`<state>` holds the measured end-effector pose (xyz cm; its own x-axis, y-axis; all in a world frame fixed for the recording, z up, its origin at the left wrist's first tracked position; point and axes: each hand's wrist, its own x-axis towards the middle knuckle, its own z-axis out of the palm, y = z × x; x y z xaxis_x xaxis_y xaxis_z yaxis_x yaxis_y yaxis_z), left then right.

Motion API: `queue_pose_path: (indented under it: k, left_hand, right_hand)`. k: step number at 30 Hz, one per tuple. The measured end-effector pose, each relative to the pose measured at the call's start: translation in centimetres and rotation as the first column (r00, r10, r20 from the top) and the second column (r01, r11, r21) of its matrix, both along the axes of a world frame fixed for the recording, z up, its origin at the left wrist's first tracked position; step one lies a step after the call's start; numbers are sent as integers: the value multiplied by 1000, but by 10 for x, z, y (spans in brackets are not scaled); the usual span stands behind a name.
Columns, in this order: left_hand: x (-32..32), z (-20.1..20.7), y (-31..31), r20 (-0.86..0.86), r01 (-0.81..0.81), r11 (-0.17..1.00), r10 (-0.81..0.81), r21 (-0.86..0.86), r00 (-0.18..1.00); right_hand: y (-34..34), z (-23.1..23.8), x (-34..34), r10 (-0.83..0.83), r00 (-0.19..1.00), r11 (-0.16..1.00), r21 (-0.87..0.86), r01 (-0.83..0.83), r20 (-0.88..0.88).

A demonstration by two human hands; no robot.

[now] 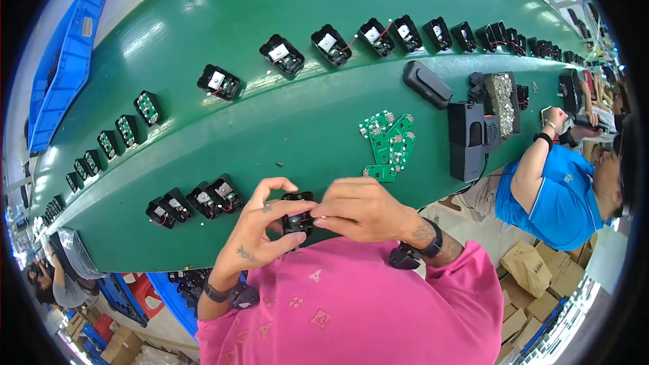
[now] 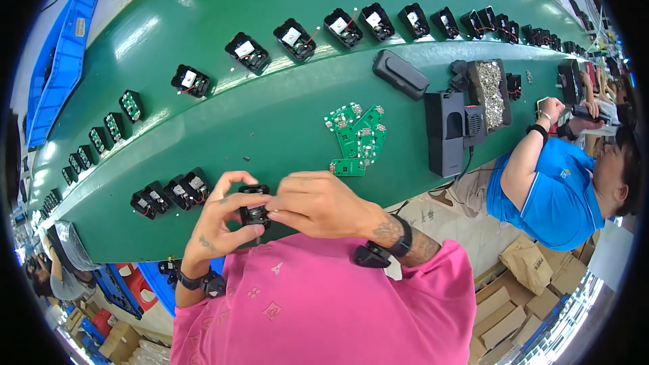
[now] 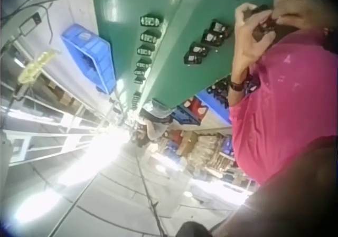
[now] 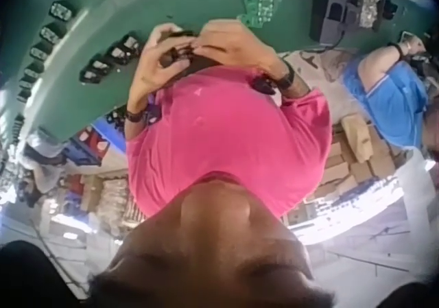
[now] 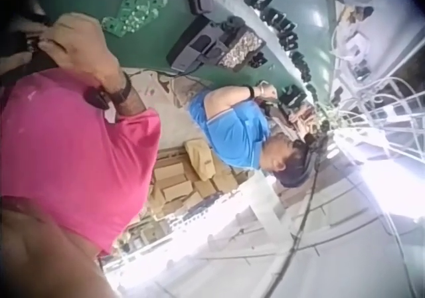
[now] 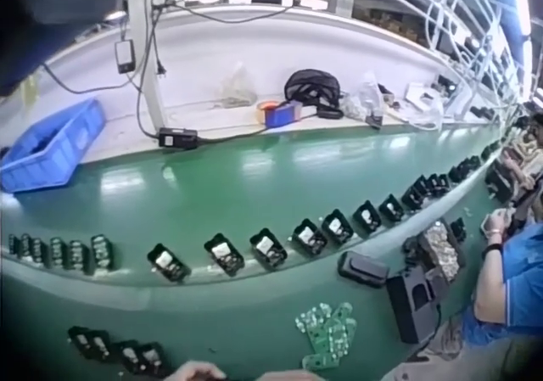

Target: Manually fitting printed circuit boards into plastic device housings on an assembly line.

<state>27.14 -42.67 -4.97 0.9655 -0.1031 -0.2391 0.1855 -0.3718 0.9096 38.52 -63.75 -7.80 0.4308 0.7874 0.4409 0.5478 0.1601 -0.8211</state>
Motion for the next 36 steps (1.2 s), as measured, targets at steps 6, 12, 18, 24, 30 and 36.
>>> queue_pose_path:
  k: [6, 12, 18, 24, 30, 36]
  left_hand:
    - [-7, -17, -2, -350, -211, 903, 73, -375, 934]
    - [-18, -36, -8, -138, -142, 916, 96, -374, 986]
    - [-17, -25, -12, -50, -240, 932, 236, -273, 971]
    - [-11, -11, -17, 137, -335, 928, 315, 161, 939]
    - [-20, -11, -7, 337, -344, 923, 274, 170, 901]
    - [-29, -13, 2, 357, -460, 888, 426, 13, 832]
  right_hand:
    - [-76, -10, -4, -361, 818, 717, -427, 551, 448]
    - [-97, -43, -7, -237, 733, 702, -409, 583, 638]
    - [-72, -30, 8, -375, 796, 815, -241, 528, 475]
    - [-1, 17, -1, -240, 851, 962, -235, 142, -468]
    - [46, 22, -5, -145, 857, 953, -303, -14, -495]
    - [52, 21, -6, -129, 744, 951, -295, -95, -655]
